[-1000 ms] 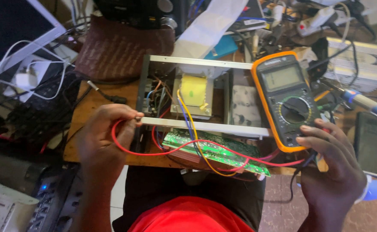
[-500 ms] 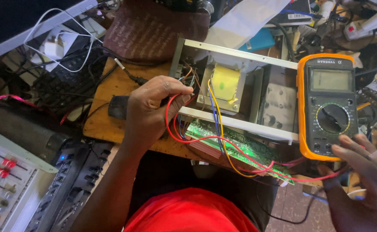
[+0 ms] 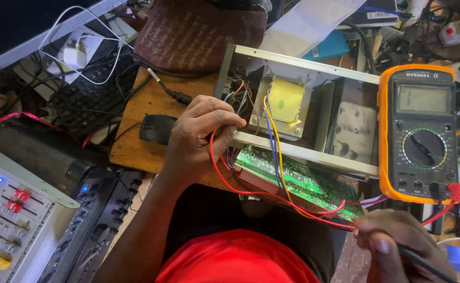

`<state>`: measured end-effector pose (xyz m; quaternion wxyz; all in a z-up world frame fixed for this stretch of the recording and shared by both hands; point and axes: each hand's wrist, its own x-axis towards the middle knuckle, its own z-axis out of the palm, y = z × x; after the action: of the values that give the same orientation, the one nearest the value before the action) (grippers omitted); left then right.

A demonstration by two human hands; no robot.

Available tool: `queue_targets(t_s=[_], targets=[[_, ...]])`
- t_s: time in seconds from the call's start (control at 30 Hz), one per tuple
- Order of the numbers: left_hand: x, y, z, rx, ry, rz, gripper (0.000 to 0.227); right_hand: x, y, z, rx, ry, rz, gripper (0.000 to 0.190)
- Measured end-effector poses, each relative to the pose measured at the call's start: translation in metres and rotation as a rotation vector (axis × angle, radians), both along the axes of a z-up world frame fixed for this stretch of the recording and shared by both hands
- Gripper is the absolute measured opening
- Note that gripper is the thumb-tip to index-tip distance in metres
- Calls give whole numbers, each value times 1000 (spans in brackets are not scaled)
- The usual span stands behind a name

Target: The person uses a multimeter to test electrical connections on a circuit board inside an open electronic chassis. They move the multimeter probes between different points on the board and wires while observing the digital display.

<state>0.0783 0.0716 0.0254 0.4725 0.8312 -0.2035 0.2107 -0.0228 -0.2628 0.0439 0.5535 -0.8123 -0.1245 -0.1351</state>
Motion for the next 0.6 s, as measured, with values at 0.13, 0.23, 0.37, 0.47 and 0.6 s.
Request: queue_targets(t_s=[0.13, 0.23, 0.37, 0.47, 0.6], targets=[[-11, -8, 13, 43, -25, 31, 12, -3, 22, 8, -75, 128, -258, 12], [-31, -37, 19, 57, -30, 20, 14, -1, 20, 16, -167, 123, -297, 19], [-46, -83, -1, 34, 99, -309, 25, -8, 4, 1, -146, 184, -219, 24], [-51, -110, -18, 85, 8, -396, 20, -16, -4, -18, 99, 209, -183, 19], [-55, -116, -10, 29, 42, -420, 14, -18, -13, -16, 28, 196, -227, 17]])
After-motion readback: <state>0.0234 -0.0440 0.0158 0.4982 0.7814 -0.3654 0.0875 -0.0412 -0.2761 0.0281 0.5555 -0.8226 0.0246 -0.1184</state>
